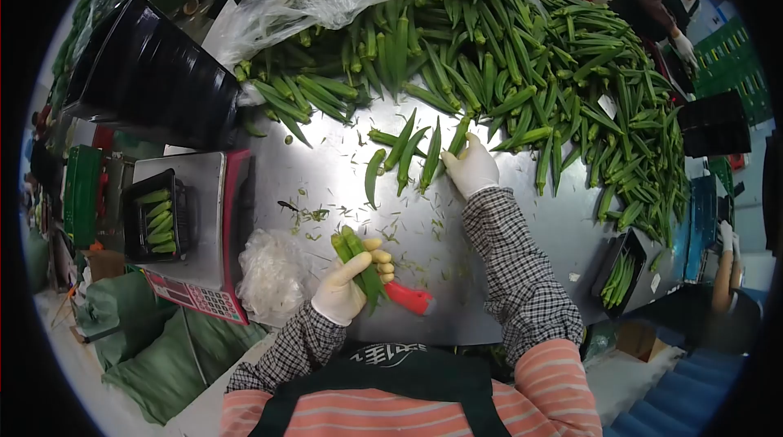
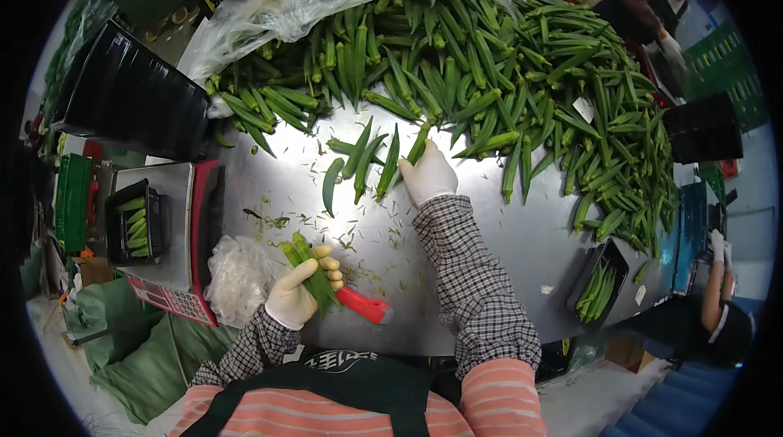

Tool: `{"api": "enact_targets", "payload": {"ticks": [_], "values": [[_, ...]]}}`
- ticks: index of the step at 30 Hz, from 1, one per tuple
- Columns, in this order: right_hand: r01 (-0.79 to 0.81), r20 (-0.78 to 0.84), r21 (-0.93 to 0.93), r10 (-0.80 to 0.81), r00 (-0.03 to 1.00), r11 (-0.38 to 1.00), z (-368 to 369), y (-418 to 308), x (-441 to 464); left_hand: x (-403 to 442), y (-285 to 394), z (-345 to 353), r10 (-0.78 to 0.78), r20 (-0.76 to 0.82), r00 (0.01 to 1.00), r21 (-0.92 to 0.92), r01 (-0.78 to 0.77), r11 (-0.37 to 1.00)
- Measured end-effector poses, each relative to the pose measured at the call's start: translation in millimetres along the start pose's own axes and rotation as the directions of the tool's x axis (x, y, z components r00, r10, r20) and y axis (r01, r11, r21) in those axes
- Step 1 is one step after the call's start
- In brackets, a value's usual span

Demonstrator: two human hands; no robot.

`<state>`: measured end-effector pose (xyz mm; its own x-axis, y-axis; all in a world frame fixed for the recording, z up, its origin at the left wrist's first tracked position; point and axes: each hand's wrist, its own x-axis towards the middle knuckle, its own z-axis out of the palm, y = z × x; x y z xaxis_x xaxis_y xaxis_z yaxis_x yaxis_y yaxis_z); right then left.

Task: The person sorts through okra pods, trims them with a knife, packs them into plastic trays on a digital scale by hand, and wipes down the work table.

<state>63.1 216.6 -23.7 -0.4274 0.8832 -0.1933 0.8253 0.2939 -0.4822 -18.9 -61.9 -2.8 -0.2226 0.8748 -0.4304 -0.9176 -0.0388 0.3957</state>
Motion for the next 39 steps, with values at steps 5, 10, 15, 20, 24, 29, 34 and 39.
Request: {"api": "enact_targets", "payload": {"ticks": [5,10,15,20,24,29,34,39], "values": [[-0.072,0.139,0.257,0.036,0.99,0.964,-12,3,-5,10,1,2,-0.006,-0.018,1.0,0.032,0.007,0.999],[0.459,0.233,0.442,-0.593,0.771,0.771,-20,-27,-86,24,7,10,-0.02,-0.03,0.999,-0.23,0.012,0.973],[0.696,0.087,-0.355,-0.719,0.69,0.625,-4,-14,-25,11,13,-7,-0.007,-0.017,1.0,-0.199,0.003,0.98],[0.653,0.189,-0.123,-0.629,0.755,0.747,-24,-30,-43,7,14,-6,0.048,-0.068,0.997,-0.156,-0.058,0.986],[0.365,0.393,0.509,-0.588,0.707,0.779,-19,-61,-93,17,9,8,0.129,-0.005,0.992,-0.125,-0.129,0.984],[0.779,0.126,-0.222,-0.775,0.619,0.586,-3,-80,-39,19,11,-5,0.075,-0.057,0.996,-0.161,-0.083,0.983],[0.764,0.159,-0.477,-0.812,0.561,0.435,11,-39,6,11,14,-18,0.07,-0.013,0.997,-0.196,-0.072,0.978],[-0.018,0.423,0.598,-0.297,0.856,0.801,-12,-15,-33,13,13,-17,0.061,0.012,0.998,-0.175,-0.057,0.983]]}}
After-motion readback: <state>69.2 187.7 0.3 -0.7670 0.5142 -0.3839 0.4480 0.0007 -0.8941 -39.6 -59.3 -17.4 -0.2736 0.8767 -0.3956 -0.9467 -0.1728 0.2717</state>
